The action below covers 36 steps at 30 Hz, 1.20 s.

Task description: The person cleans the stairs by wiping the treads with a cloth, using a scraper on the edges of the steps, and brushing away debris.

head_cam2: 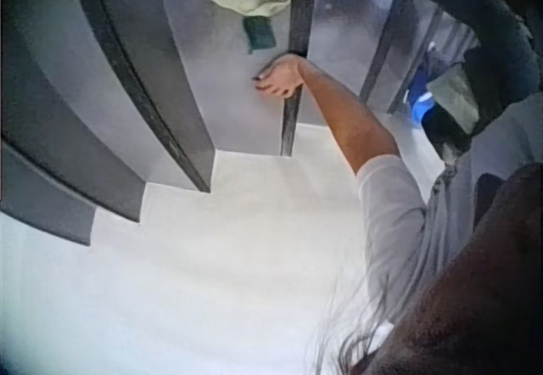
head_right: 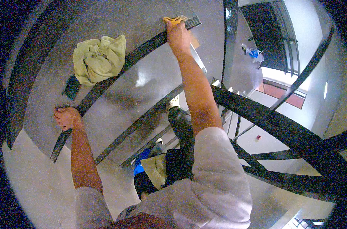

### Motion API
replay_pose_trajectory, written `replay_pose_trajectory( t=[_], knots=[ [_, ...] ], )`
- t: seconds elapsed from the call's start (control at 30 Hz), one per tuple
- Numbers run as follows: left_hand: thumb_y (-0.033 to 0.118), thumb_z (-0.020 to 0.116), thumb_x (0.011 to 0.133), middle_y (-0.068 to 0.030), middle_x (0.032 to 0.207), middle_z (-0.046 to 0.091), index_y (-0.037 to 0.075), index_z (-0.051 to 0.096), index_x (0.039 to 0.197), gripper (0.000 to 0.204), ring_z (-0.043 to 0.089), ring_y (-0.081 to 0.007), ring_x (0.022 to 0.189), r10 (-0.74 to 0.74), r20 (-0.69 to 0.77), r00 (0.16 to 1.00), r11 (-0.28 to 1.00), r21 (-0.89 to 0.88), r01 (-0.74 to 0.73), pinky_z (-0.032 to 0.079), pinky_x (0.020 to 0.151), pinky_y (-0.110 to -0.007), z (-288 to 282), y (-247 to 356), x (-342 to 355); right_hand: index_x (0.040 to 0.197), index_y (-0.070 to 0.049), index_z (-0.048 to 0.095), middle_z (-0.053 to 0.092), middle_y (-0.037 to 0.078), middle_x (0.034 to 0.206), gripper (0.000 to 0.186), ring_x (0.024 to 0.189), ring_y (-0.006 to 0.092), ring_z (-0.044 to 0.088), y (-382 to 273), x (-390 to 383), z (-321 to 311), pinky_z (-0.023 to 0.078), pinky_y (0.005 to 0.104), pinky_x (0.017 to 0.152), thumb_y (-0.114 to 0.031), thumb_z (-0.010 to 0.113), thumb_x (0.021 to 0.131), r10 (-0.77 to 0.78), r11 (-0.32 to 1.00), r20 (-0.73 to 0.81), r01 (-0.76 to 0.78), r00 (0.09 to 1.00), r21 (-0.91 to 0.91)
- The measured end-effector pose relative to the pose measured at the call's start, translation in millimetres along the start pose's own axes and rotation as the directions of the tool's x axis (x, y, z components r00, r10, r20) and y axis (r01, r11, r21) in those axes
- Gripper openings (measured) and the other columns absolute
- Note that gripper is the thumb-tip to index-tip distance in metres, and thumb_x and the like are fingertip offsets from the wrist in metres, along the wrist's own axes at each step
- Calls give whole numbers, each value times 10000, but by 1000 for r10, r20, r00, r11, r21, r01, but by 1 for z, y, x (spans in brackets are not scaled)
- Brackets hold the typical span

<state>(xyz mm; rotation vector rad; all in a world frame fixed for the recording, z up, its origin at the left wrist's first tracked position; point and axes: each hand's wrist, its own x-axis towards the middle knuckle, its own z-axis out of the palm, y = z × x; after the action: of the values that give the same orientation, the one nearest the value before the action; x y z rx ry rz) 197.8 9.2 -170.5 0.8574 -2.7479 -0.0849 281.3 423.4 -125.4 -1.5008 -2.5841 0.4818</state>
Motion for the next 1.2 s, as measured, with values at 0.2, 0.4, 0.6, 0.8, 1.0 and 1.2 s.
replay_pose_trajectory(
  t=[0.2, 0.4, 0.6, 0.8, 1.0, 1.2],
  knots=[
    [311, 315, 875, 5, 1242, 390, 210, 440, 1147, 316, 375, -232, 1121, 12, -58, 998, 999, 33, -10, 274, 861, -482, 6, -3, 1, 914, 13, 492, 573, 257, 837, 551, 827, 415, 544, -10, -17, -12, 427, 474, 720, -520, 422, 796, 9, 1000, 75, -11, 997, 18],
    [334, 305, 875, 7, 1238, 393, 220, 443, 1149, 327, 383, -228, 1110, 18, -24, 1000, 1000, 15, -18, 274, 858, -479, 11, -3, 5, 851, 6, 497, 574, 257, 818, 549, 797, 418, 548, -5, -2, -5, 433, 473, 688, -534, 418, 792, 22, 999, -19, -21, 1000, 29],
    [345, 297, 875, 8, 1229, 405, 232, 448, 1140, 325, 394, -224, 1092, -9, -30, 1000, 999, 35, 10, 273, 861, -465, 10, -2, 4, 863, 10, 507, 573, 259, 821, 556, 798, 410, 552, -2, -12, -5, 432, 471, 693, -534, 418, 792, 11, 1000, 53, -10, 999, -12],
    [335, 312, 871, 1, 1226, 409, 219, 455, 1131, 318, 393, -226, 1095, 13, -31, 999, 999, 50, -11, 272, 858, -472, 10, -7, -1, 889, 21, 512, 572, 261, 838, 593, 834, 412, 544, -9, -8, -12, 427, 472, 720, -553, 410, 783, 66, 998, 66, -65, 996, -14],
    [330, 305, 872, -9, 1241, 395, 213, 451, 1142, 328, 382, -226, 1107, -9, -19, 1000, 1000, 27, 10, 264, 868, -467, 3, 0, 3, 901, 4, 522, 581, 237, 872, 591, 857, 395, 549, -31, 14, -25, 431, 461, 735, -562, 414, 775, 32, 999, 171, -32, 985, -5],
    [327, 282, 885, -13, 1243, 393, 222, 446, 1152, 330, 375, -224, 1113, 39, -63, 997, 999, -7, -40, 262, 871, -462, 7, -3, 0, 936, -2, 530, 569, 248, 905, 602, 890, 393, 537, -18, 8, -25, 425, 463, 751, -568, 400, 778, 126, 991, 140, -118, 982, -65]
  ],
)
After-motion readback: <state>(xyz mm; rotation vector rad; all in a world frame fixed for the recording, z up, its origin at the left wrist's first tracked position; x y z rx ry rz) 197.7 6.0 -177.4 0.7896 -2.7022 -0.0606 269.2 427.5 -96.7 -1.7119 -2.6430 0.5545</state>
